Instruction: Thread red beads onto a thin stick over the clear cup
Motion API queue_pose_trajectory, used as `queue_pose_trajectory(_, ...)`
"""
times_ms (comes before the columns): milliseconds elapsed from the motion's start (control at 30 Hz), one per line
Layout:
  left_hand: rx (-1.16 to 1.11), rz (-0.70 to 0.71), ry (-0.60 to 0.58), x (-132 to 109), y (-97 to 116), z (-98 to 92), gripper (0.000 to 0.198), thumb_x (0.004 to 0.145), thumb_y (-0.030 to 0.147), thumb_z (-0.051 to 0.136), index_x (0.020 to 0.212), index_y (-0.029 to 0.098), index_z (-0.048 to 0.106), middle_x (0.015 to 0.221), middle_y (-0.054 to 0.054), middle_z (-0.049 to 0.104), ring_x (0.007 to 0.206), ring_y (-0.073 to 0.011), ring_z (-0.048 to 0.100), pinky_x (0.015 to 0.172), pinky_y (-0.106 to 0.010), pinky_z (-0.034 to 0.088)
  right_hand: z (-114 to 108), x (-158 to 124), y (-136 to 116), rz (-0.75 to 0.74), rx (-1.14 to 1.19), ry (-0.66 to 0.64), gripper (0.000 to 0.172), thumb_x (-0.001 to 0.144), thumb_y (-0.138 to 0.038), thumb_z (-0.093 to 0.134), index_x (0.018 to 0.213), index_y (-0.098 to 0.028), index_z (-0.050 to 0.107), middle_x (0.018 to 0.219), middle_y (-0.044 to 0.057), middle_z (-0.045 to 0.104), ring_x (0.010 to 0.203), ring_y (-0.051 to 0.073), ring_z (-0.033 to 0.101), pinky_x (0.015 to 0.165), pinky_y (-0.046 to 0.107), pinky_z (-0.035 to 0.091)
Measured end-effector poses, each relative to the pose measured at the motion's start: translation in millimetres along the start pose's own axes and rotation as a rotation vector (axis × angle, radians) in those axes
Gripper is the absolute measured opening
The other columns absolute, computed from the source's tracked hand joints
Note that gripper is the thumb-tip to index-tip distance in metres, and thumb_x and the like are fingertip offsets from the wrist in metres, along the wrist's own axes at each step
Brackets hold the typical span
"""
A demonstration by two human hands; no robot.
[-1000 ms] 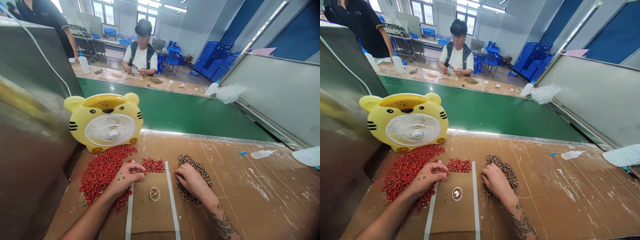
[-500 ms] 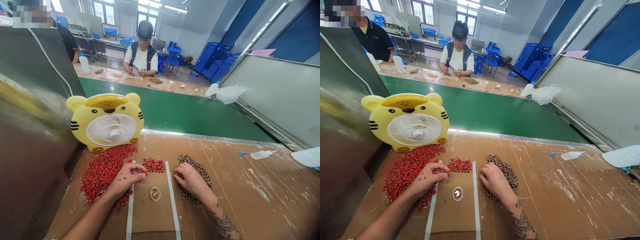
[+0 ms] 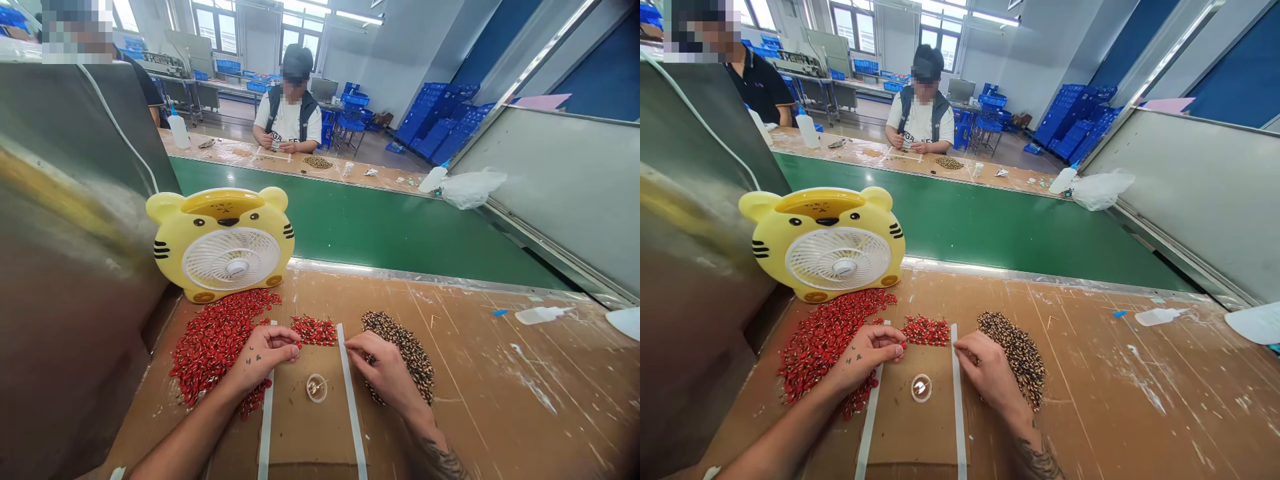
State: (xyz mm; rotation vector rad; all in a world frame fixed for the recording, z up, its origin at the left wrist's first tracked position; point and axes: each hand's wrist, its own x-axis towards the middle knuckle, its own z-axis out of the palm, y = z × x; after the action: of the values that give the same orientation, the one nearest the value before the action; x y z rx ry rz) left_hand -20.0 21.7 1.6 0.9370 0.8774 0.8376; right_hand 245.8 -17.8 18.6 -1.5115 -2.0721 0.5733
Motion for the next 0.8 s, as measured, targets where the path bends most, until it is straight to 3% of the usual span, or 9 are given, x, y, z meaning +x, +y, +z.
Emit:
queue_pose_trajectory(133, 0.076, 0.026, 0.056, -0.1, -2.8, 2.8, 0.02, 0.063, 0.022, 0.081, 0.08, 0.012, 0.077, 0.066, -0.003, 0.072, 0.061, -0.0134, 0.062, 0.062, -0.023, 0.048, 20.5, 2.9, -33.5, -0.045, 0.279, 0.079, 0.016, 0.092, -0.02, 0.057, 0.09, -0.021, 0.073, 0.087, 0.005, 0.072, 0.082, 0.018, 0.066, 0.074, 0.028, 0.052)
queue_pose_trajectory(267, 0.145, 0.104, 0.069, -2.9, -4.8, 4.7, 0.017, 0.066, 0.023, 0.079, 0.08, 0.014, 0.078, 0.074, -0.006, 0.075, 0.068, -0.0169, 0.066, 0.067, -0.026, 0.052, 40.3, 10.2, -54.9, -0.022, 0.359, 0.126, 0.011, 0.089, -0.018, 0.059, 0.088, -0.021, 0.07, 0.082, 0.003, 0.07, 0.078, 0.017, 0.065, 0.074, 0.028, 0.051)
queue_pose_trajectory(467, 0.277, 0.26, 0.034, -6.5, -4.8, 5.6, 0.012, 0.076, 0.021, 0.071, 0.085, 0.016, 0.078, 0.087, -0.009, 0.076, 0.081, -0.0201, 0.069, 0.074, -0.028, 0.054, 47.4, 16.8, -62.8, 0.045, 0.342, 0.142, 0.006, 0.085, -0.017, 0.059, 0.089, -0.02, 0.062, 0.083, 0.003, 0.067, 0.076, 0.017, 0.062, 0.073, 0.026, 0.049)
queue_pose_trajectory(800, 0.557, 0.519, -0.034, -9.1, -0.3, 5.0, 0.021, 0.085, 0.012, 0.062, 0.091, 0.021, 0.08, 0.089, -0.007, 0.076, 0.083, -0.0184, 0.069, 0.079, -0.028, 0.053, 46.0, 18.3, -69.8, 0.03, 0.254, 0.149, 0.007, 0.087, -0.014, 0.058, 0.083, -0.02, 0.06, 0.079, 0.001, 0.064, 0.075, 0.017, 0.061, 0.07, 0.026, 0.047)
